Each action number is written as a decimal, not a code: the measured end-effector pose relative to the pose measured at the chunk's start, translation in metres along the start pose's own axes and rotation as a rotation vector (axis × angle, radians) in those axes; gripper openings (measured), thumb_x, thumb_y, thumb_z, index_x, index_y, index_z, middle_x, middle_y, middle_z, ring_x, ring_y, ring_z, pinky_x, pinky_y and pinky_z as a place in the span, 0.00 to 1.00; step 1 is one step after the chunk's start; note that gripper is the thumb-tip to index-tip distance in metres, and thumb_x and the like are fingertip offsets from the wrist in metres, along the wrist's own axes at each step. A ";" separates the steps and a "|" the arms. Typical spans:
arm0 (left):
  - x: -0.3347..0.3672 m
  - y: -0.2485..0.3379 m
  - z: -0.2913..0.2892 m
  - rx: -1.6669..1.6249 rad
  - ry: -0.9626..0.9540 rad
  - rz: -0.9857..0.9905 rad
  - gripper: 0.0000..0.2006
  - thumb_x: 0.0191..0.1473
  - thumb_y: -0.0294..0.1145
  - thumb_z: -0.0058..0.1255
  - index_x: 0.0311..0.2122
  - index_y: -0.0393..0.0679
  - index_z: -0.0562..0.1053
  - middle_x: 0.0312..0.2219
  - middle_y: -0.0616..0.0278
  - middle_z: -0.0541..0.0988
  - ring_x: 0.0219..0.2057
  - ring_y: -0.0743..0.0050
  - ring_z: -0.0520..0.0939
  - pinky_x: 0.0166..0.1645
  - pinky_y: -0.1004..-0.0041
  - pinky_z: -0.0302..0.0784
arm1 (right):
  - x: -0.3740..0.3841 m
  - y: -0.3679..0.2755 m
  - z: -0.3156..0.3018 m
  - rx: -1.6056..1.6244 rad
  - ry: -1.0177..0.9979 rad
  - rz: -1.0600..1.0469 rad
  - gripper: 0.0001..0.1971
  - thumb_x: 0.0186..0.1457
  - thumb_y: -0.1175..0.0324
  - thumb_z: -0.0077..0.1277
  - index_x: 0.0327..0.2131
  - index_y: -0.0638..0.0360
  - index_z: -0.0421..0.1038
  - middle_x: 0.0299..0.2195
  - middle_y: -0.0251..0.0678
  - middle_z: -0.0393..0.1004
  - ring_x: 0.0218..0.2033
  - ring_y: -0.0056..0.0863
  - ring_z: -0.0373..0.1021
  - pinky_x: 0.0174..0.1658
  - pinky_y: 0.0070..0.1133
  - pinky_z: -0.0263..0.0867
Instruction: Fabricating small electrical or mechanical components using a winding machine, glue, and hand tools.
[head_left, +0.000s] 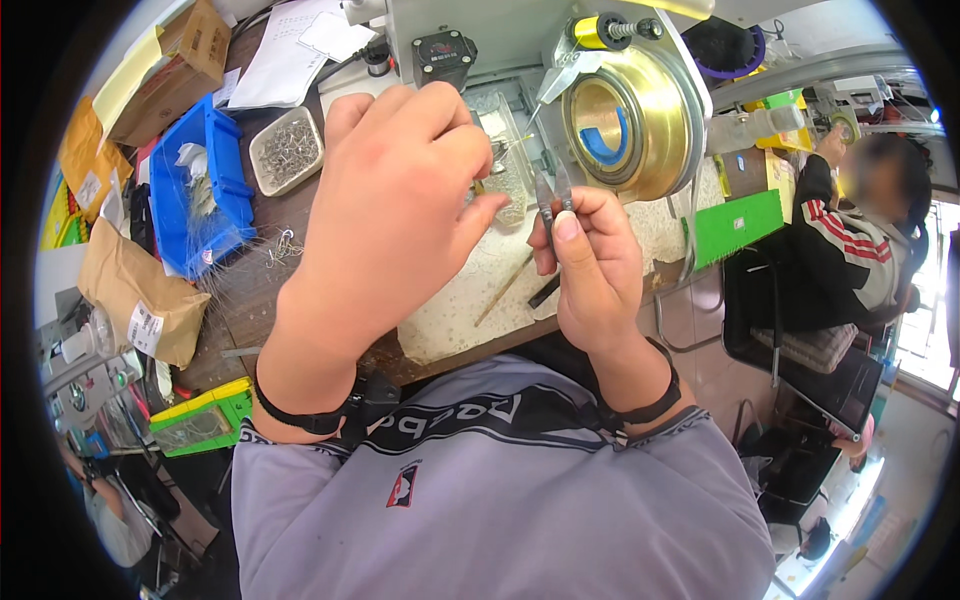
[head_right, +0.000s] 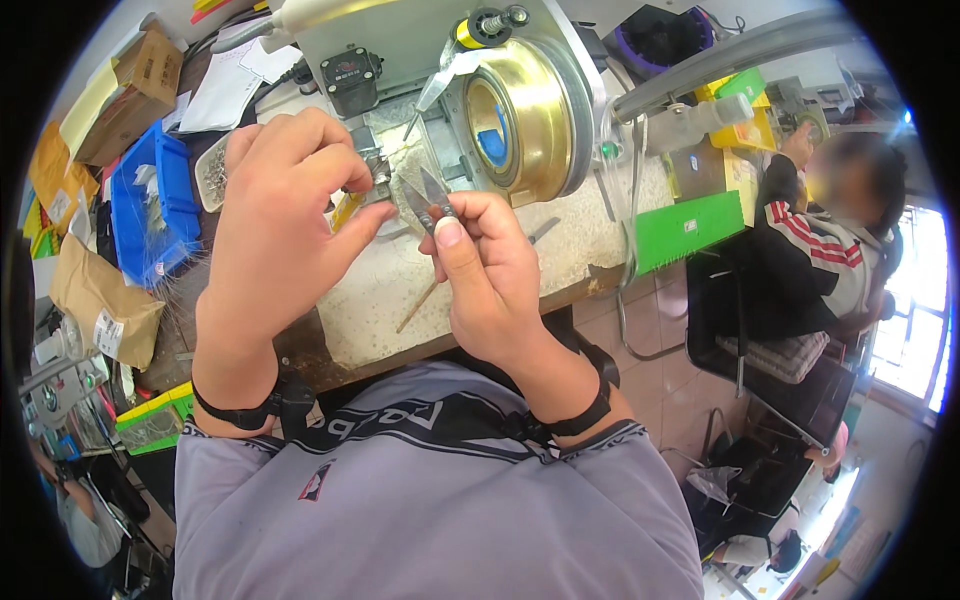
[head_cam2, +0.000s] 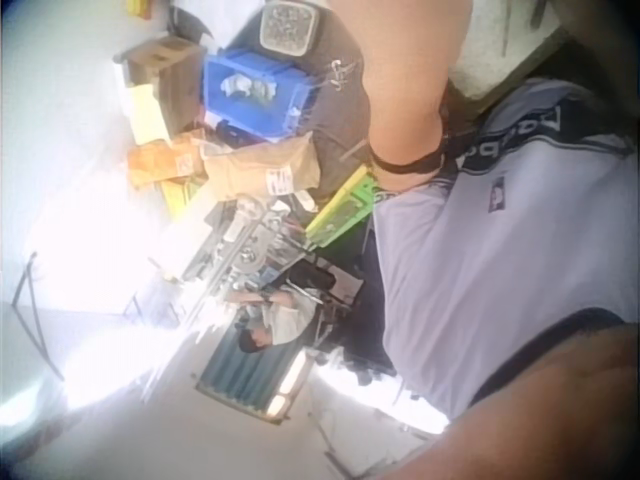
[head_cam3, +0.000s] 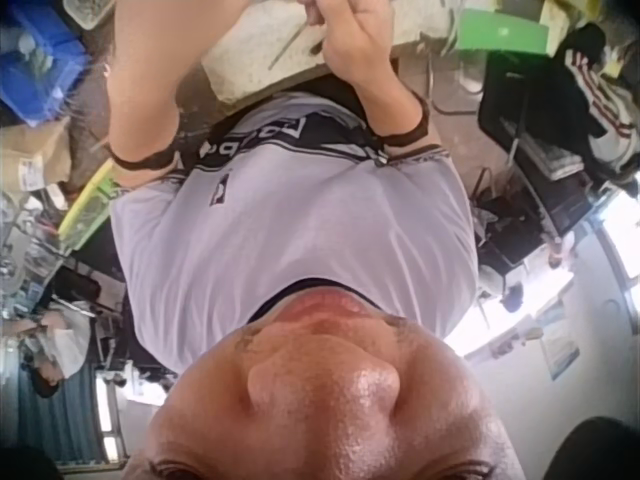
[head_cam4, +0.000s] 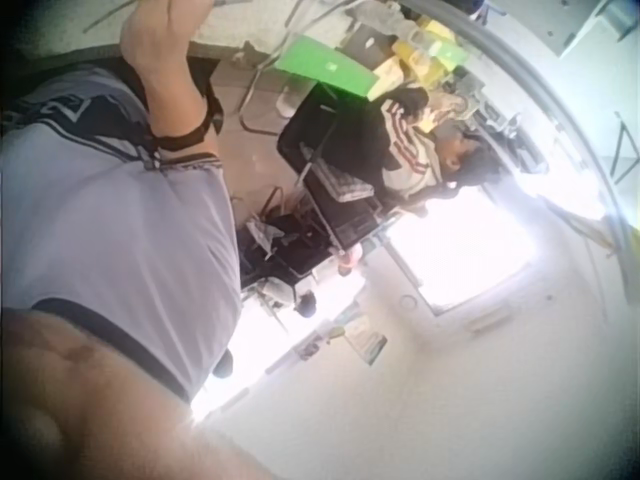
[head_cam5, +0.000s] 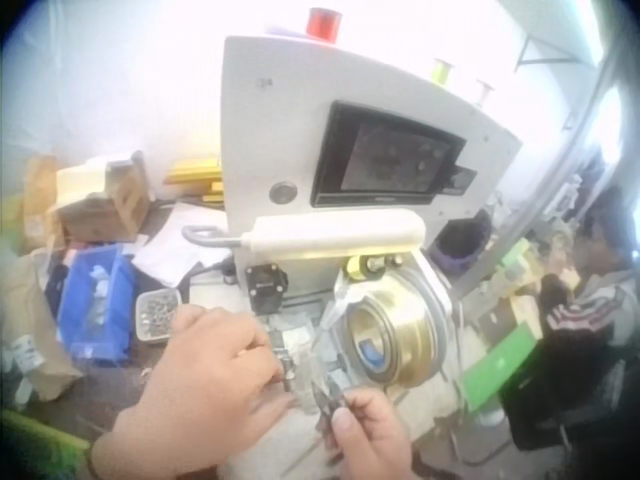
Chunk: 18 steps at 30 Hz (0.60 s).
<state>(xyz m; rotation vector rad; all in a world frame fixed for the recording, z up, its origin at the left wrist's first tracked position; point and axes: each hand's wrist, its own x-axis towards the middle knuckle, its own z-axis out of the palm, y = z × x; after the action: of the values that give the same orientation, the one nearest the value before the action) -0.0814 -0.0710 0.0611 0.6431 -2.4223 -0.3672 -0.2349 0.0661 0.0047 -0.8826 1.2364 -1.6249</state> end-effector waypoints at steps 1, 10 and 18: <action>0.000 0.001 0.003 0.004 -0.006 0.005 0.10 0.39 0.26 0.66 0.26 0.44 0.73 0.29 0.66 0.74 0.35 0.64 0.76 0.46 0.65 0.63 | -0.001 0.000 0.000 -0.025 0.004 -0.004 0.12 0.70 0.66 0.46 0.50 0.64 0.65 0.35 0.33 0.73 0.31 0.12 0.63 0.36 0.13 0.62; 0.002 -0.006 0.007 -0.048 0.050 -0.041 0.08 0.39 0.21 0.62 0.24 0.40 0.72 0.27 0.64 0.76 0.31 0.65 0.77 0.42 0.68 0.68 | -0.002 0.004 -0.005 -0.070 0.026 -0.009 0.13 0.69 0.67 0.46 0.51 0.65 0.65 0.36 0.32 0.73 0.34 0.12 0.65 0.36 0.13 0.63; 0.007 -0.010 0.004 -0.397 -0.058 -0.309 0.07 0.42 0.20 0.57 0.25 0.37 0.70 0.25 0.63 0.77 0.29 0.74 0.77 0.38 0.75 0.72 | -0.013 -0.003 -0.027 -0.552 -0.055 -0.013 0.16 0.60 0.69 0.58 0.48 0.65 0.70 0.31 0.31 0.74 0.29 0.16 0.68 0.32 0.18 0.66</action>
<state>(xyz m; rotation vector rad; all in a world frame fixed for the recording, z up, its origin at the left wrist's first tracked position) -0.0851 -0.0825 0.0567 0.8303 -2.2076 -0.9759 -0.2555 0.0872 0.0009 -1.2602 1.6761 -1.2696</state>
